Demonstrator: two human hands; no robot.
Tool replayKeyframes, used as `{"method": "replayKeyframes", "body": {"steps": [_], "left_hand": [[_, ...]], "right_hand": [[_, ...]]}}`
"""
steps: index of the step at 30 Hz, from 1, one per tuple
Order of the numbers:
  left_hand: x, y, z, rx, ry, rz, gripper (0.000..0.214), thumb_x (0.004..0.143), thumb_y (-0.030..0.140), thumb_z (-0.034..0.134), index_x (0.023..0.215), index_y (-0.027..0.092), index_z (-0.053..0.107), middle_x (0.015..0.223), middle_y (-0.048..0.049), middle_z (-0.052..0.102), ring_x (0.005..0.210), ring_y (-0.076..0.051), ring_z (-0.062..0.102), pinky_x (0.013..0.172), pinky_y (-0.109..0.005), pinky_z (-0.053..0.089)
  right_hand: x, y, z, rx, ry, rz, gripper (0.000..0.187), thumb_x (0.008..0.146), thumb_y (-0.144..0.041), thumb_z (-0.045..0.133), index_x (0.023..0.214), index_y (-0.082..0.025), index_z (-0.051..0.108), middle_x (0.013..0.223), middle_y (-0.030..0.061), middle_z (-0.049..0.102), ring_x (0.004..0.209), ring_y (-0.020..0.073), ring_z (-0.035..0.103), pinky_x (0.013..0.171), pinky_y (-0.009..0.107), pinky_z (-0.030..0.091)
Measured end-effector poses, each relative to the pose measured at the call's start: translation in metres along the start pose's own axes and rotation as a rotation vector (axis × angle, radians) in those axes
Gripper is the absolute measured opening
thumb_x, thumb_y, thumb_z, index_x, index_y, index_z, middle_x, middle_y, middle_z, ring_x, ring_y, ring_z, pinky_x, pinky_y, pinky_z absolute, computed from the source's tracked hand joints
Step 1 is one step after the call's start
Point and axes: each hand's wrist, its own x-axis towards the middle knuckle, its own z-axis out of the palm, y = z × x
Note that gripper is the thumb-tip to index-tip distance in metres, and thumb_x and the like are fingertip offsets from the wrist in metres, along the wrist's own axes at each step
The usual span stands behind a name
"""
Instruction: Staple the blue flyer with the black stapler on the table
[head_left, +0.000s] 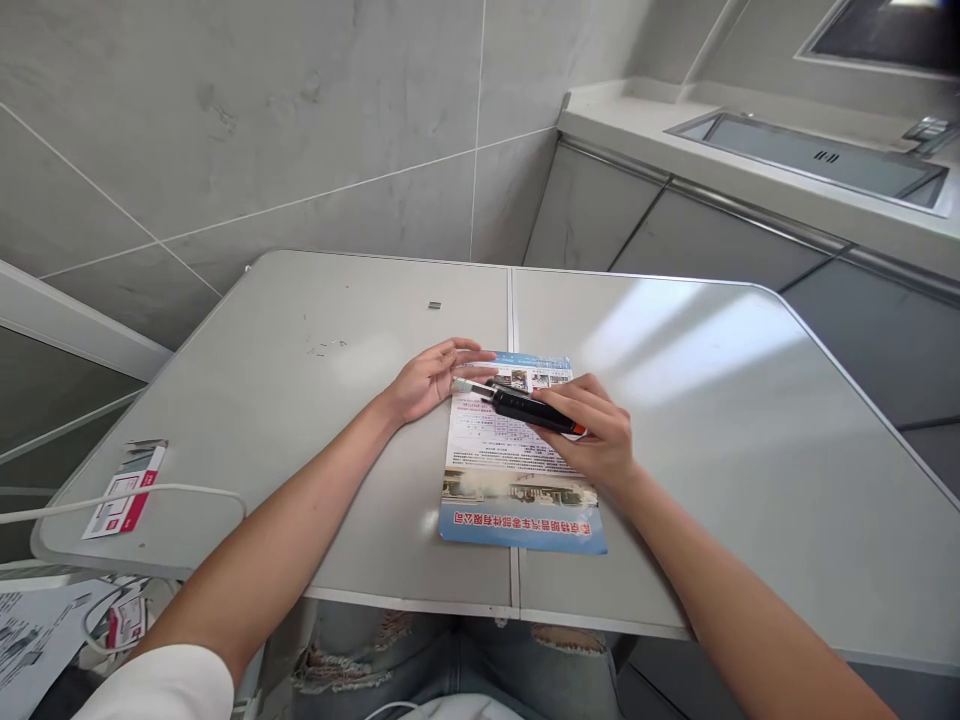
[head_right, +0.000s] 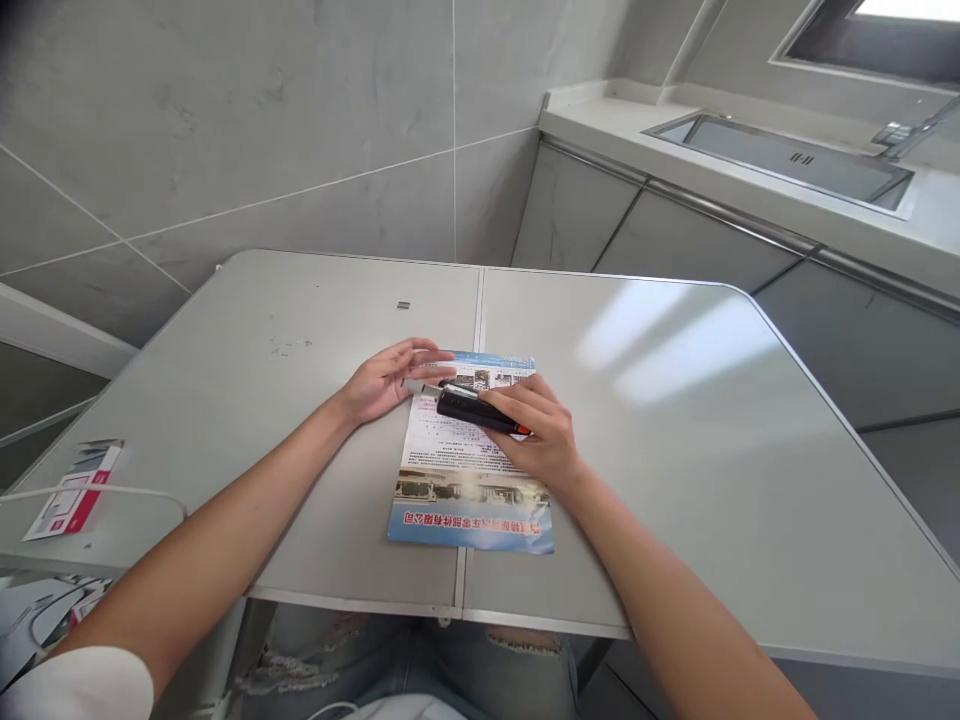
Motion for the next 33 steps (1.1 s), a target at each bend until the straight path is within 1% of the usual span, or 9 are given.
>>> {"method": "replayKeyframes", "body": {"steps": [3, 6, 9, 15, 19, 24, 29, 31, 33], "left_hand": [[-0.001, -0.001, -0.004, -0.072, -0.154, -0.202, 0.058, 0.105, 0.063, 0.040, 0.125, 0.016, 0.069, 0.135, -0.0212, 0.070, 0.122, -0.032, 0.071, 0.105, -0.047, 0.056], [-0.001, -0.003, -0.008, -0.128, -0.203, -0.296, 0.074, 0.103, 0.071, 0.029, 0.128, 0.014, 0.069, 0.142, -0.0221, 0.066, 0.121, -0.030, 0.072, 0.101, -0.040, 0.059], [0.000, -0.004, -0.011, -0.188, -0.174, -0.315, 0.070, 0.106, 0.066, 0.030, 0.128, 0.013, 0.069, 0.140, -0.0210, 0.067, 0.116, -0.025, 0.074, 0.101, -0.035, 0.059], [0.002, -0.009, -0.014, -0.208, -0.171, -0.286, 0.052, 0.107, 0.054, 0.043, 0.120, 0.011, 0.070, 0.132, -0.0218, 0.072, 0.120, -0.027, 0.072, 0.107, -0.039, 0.056], [0.003, -0.010, -0.015, -0.223, -0.156, -0.243, 0.048, 0.107, 0.052, 0.047, 0.120, 0.012, 0.071, 0.130, -0.0202, 0.073, 0.125, -0.028, 0.070, 0.112, -0.042, 0.054], [0.001, -0.009, -0.013, -0.162, -0.150, -0.225, 0.046, 0.107, 0.050, 0.050, 0.125, 0.013, 0.072, 0.129, -0.0183, 0.073, 0.131, -0.030, 0.066, 0.119, -0.044, 0.049], [0.001, -0.006, -0.012, -0.146, -0.155, -0.157, 0.035, 0.103, 0.034, 0.057, 0.123, 0.010, 0.073, 0.135, -0.0196, 0.070, 0.137, -0.032, 0.060, 0.124, -0.047, 0.043], [0.002, -0.006, -0.012, -0.146, -0.096, -0.101, 0.030, 0.100, 0.025, 0.057, 0.121, 0.010, 0.073, 0.135, -0.0198, 0.070, 0.137, -0.032, 0.060, 0.125, -0.048, 0.043], [0.003, -0.005, -0.013, -0.153, -0.014, -0.055, 0.030, 0.096, 0.016, 0.056, 0.120, 0.010, 0.072, 0.134, -0.0188, 0.071, 0.137, -0.031, 0.061, 0.125, -0.047, 0.043]], "right_hand": [[-0.002, 0.004, -0.002, -0.199, 0.069, -0.088, 0.041, 0.094, -0.019, 0.066, 0.128, -0.041, 0.072, 0.110, 0.0033, 0.078, 0.090, 0.0266, 0.063, 0.082, 0.048, 0.050], [-0.003, 0.007, -0.001, -0.308, 0.046, -0.162, 0.046, 0.096, -0.015, 0.062, 0.128, -0.047, 0.072, 0.114, 0.0003, 0.078, 0.092, 0.0259, 0.060, 0.081, 0.046, 0.048], [-0.005, 0.009, -0.001, -0.338, 0.017, -0.228, 0.047, 0.099, -0.016, 0.061, 0.130, -0.051, 0.070, 0.114, -0.0024, 0.078, 0.095, 0.0245, 0.059, 0.081, 0.043, 0.047], [-0.018, 0.018, 0.003, -0.417, -0.113, -0.229, 0.051, 0.100, -0.023, 0.068, 0.139, -0.056, 0.061, 0.120, -0.0046, 0.077, 0.099, 0.0234, 0.061, 0.088, 0.042, 0.048], [-0.024, 0.022, 0.005, -0.474, -0.107, -0.251, 0.064, 0.099, -0.016, 0.068, 0.145, -0.056, 0.053, 0.122, -0.0062, 0.077, 0.100, 0.0241, 0.061, 0.088, 0.042, 0.047], [-0.021, 0.019, 0.006, -0.513, -0.095, -0.336, 0.066, 0.098, -0.011, 0.067, 0.147, -0.053, 0.054, 0.120, -0.0068, 0.077, 0.099, 0.0227, 0.061, 0.087, 0.040, 0.045], [-0.009, 0.012, 0.003, -0.384, 0.065, -0.148, 0.051, 0.096, -0.014, 0.063, 0.134, -0.049, 0.066, 0.110, -0.0006, 0.078, 0.097, 0.0274, 0.065, 0.092, 0.050, 0.044], [-0.004, 0.010, -0.001, -0.302, 0.159, -0.045, 0.038, 0.093, -0.019, 0.067, 0.124, -0.041, 0.071, 0.106, 0.0035, 0.077, 0.095, 0.0296, 0.067, 0.091, 0.053, 0.046], [0.000, 0.009, -0.005, -0.157, 0.134, 0.064, 0.027, 0.089, -0.026, 0.073, 0.115, -0.033, 0.071, 0.102, 0.0059, 0.075, 0.090, 0.0282, 0.067, 0.084, 0.049, 0.051]]}}
